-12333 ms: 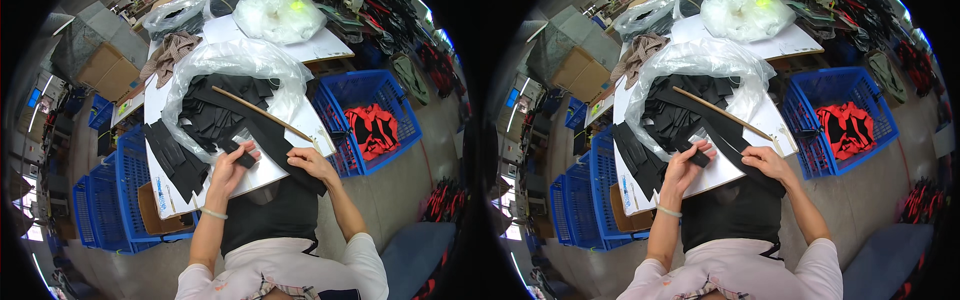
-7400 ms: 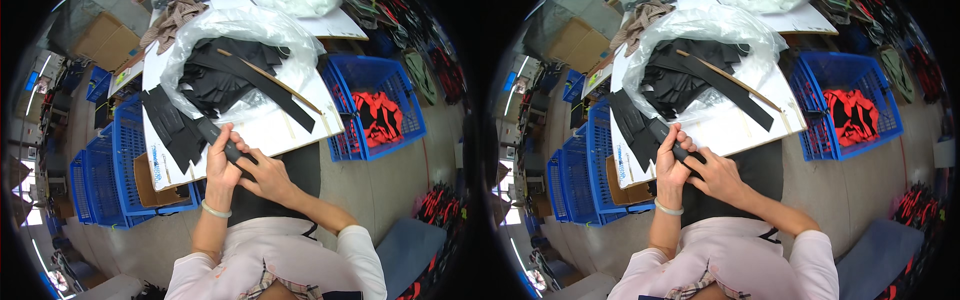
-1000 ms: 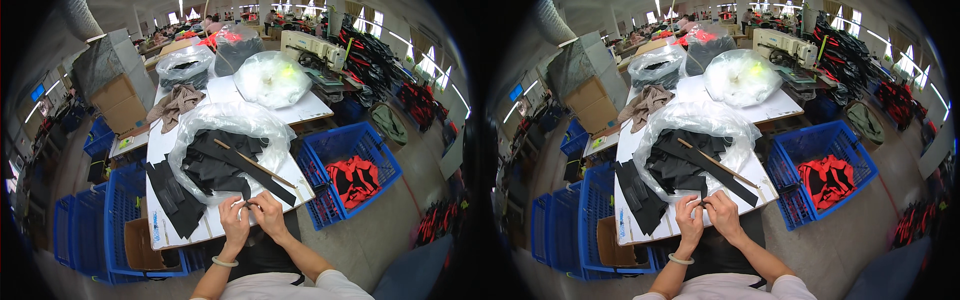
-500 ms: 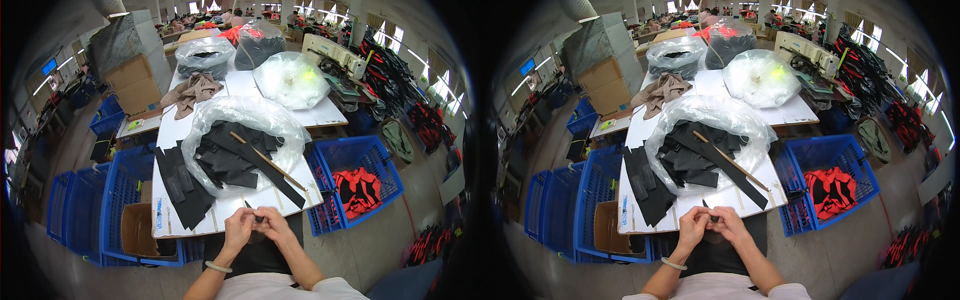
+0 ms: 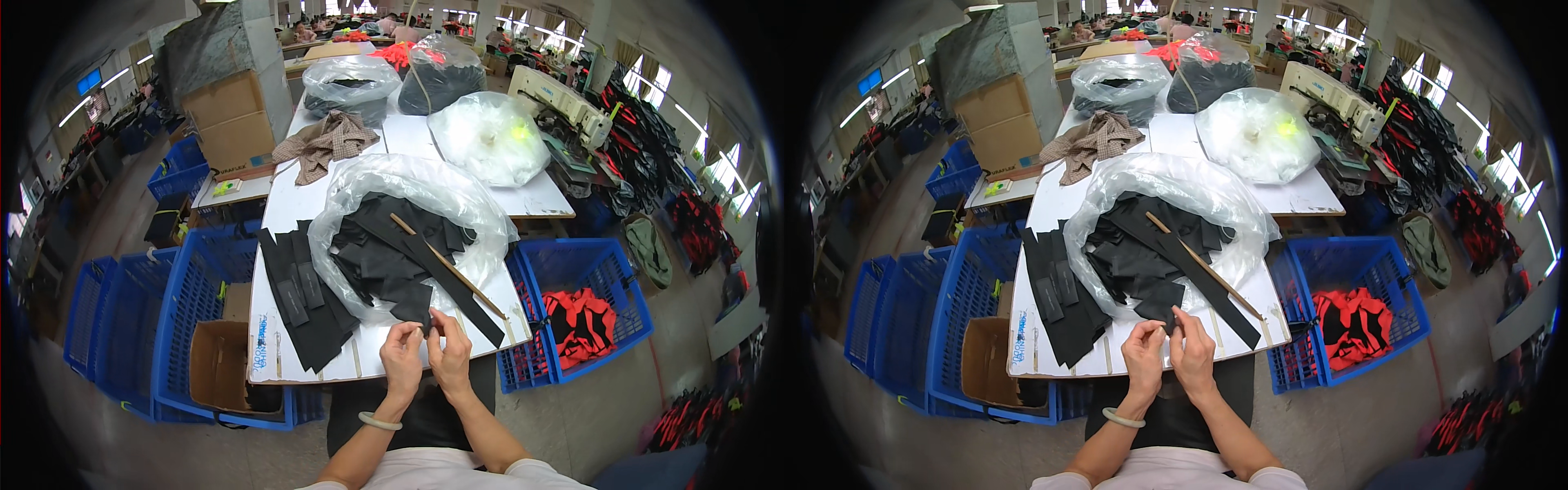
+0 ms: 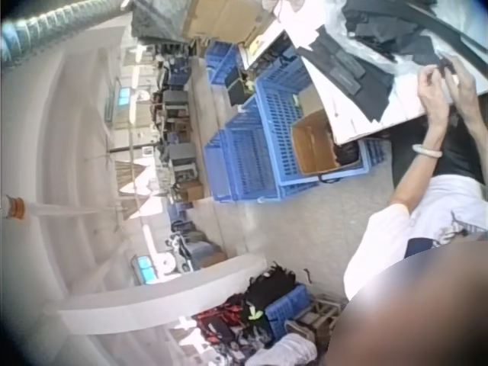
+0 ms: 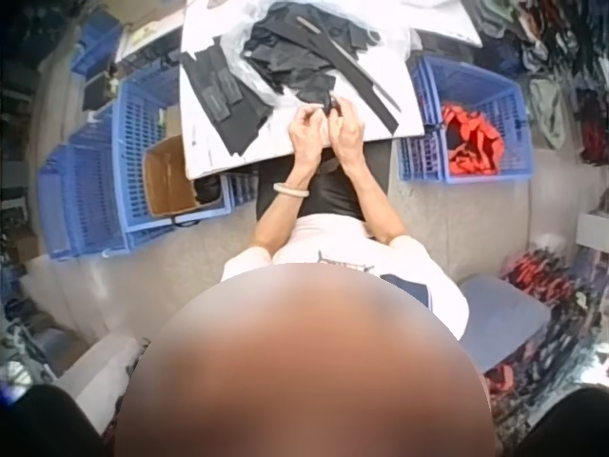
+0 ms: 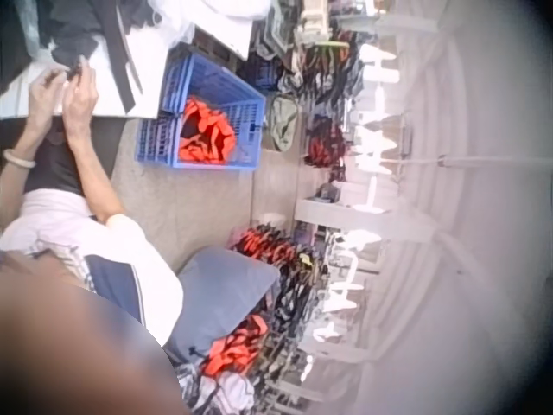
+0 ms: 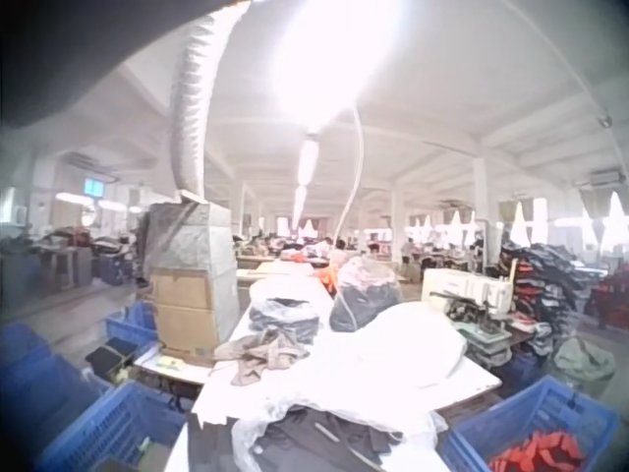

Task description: Preparing and folding black fabric straps at an industrial workbench.

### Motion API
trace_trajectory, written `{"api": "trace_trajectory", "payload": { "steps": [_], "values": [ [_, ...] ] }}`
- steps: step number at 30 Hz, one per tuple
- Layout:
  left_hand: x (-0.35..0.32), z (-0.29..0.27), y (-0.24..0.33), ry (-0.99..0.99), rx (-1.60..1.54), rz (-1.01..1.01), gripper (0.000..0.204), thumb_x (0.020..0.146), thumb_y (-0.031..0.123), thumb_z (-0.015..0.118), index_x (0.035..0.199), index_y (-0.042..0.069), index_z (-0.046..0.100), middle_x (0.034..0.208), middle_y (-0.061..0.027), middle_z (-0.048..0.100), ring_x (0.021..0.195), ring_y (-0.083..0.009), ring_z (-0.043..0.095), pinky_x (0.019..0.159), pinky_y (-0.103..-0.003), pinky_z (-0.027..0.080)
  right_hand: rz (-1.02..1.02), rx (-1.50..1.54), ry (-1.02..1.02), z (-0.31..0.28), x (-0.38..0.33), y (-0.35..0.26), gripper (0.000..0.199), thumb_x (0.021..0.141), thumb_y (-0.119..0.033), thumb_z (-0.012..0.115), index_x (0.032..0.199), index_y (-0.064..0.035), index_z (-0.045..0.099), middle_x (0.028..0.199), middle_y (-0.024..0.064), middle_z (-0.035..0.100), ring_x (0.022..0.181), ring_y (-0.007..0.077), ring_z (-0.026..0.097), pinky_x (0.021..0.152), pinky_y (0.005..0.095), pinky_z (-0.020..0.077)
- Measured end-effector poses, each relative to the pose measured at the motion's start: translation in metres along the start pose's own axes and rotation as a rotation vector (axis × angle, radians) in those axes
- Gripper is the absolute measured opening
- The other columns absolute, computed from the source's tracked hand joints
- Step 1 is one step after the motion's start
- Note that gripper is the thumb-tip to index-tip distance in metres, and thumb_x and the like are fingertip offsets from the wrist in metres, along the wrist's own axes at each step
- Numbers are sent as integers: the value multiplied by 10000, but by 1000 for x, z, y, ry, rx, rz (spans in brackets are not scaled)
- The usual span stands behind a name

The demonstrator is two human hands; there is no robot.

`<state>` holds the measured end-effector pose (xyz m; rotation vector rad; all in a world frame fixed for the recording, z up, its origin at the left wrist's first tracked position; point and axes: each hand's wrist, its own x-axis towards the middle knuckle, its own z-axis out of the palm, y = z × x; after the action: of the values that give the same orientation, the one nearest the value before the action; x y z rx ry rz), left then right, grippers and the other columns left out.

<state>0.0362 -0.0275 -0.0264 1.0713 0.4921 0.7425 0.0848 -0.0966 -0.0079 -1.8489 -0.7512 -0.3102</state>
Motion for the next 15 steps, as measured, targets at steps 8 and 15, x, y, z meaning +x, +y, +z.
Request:
{"api": "trace_trajectory", "payload": {
  "steps": [8,15],
  "values": [
    [14,-20,-10,-72,157,-85,71,838,33,568,852,-31,596,1020,-55,483,828,-115,522,719,-240,430,45,33,-24,13,-1,5,372,796,97,525,1159,23,496,841,142,597,720,207,614,653,301,492],
    [24,-61,-19,-226,-469,-468,104,867,117,563,922,41,607,941,-28,603,906,-132,545,825,-318,407,680,1052,-133,22,11,12,253,769,104,573,976,-27,508,829,112,606,518,95,475,471,209,375]
  ]
}}
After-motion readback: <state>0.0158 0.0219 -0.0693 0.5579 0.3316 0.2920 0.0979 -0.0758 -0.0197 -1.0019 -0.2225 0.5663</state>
